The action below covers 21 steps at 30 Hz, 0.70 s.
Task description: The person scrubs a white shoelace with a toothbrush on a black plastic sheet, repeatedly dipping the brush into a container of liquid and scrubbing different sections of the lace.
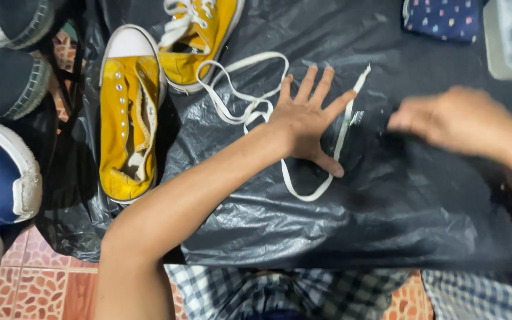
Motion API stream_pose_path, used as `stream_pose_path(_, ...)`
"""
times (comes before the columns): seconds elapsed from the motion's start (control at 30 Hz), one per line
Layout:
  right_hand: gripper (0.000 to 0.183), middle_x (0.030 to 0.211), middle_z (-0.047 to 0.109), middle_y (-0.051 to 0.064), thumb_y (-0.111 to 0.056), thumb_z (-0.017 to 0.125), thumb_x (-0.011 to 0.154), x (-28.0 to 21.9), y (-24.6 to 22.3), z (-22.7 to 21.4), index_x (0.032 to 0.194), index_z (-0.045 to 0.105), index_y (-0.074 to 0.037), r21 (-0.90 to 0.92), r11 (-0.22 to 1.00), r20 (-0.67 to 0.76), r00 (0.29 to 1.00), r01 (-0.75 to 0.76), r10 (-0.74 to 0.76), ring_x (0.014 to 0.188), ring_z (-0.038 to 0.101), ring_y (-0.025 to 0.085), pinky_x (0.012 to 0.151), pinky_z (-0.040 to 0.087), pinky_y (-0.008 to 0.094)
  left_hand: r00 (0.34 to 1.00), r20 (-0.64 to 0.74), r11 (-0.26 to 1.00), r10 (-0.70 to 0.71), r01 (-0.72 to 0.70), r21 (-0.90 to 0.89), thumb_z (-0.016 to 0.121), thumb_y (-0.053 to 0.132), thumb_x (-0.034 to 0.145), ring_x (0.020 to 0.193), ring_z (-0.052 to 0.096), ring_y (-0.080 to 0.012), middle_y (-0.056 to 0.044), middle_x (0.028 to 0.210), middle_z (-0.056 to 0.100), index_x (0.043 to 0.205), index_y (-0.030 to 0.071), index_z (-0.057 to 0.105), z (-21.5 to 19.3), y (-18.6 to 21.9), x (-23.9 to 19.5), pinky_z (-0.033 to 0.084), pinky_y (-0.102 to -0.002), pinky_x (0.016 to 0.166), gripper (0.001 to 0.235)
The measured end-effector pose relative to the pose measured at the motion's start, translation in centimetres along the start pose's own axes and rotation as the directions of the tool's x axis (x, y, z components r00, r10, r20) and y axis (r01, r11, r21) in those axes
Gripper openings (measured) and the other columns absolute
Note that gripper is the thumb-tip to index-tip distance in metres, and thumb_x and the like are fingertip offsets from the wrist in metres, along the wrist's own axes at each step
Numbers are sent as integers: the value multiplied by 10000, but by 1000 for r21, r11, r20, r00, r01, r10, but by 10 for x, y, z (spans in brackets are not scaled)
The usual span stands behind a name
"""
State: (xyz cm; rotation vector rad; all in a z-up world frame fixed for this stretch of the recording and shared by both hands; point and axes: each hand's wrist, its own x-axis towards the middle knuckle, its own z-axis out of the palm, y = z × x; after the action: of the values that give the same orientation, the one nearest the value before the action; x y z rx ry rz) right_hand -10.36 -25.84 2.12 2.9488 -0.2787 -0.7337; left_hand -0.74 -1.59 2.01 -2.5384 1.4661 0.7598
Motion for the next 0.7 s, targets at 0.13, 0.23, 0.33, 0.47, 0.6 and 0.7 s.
stream_pose_path(0.13,314,603,691,5,-621,511,975,-8,-4,-7,939,766,-441,12,999,13,999,41,-42,608,683,155,736,509,304,1000,-11,1000,-19,19,13,705,916,690,1536,-219,-441,-218,1679,-240,1651,256,-112,-5,1,-4,-60,-669,1203,1424)
stream_pose_path(0.23,274,512,605,-24,-549,547,984,-9,-10,-9,899,740,-375,-4,986,181,970,168,-164,483,541,122,595,432,265,999,30,1000,-16,16,-13,708,905,670,1542,-228,-433,-217,1686,-244,1645,261,-131,-4,1,-4,-69,-672,1197,1439)
stream_pose_path(0.33,424,712,757,63,-705,444,993,11,21,9,943,687,-360,-63,998,-169,985,24,-34,830,757,322,808,566,418,1000,18,1000,-10,10,-3,725,901,674,1536,-228,-437,-207,1685,-239,1650,240,-108,-3,3,-3,-76,-676,1195,1444)
stream_pose_path(0.47,239,621,710,-22,-556,568,945,-3,4,-2,1005,793,-506,30,990,30,990,138,-139,579,668,137,697,496,282,999,34,999,-36,36,-2,715,897,675,1537,-243,-425,-199,1685,-259,1646,251,-133,-8,4,-4,-74,-668,1202,1442)
stream_pose_path(0.6,415,513,636,49,-627,469,1039,20,28,10,940,724,-315,-78,993,-203,974,90,-104,552,653,254,595,465,357,997,56,999,-51,51,-4,719,888,682,1535,-256,-416,-188,1684,-270,1645,259,-144,-11,5,-5,-89,-659,1205,1439)
stream_pose_path(0.7,180,738,811,-85,-516,646,920,-10,-6,-9,954,812,-455,83,987,45,989,137,-141,708,769,71,731,523,278,997,55,998,-55,54,9,721,890,666,1537,-257,-410,-181,1684,-276,1647,251,-142,-10,7,-6,-78,-652,1209,1454)
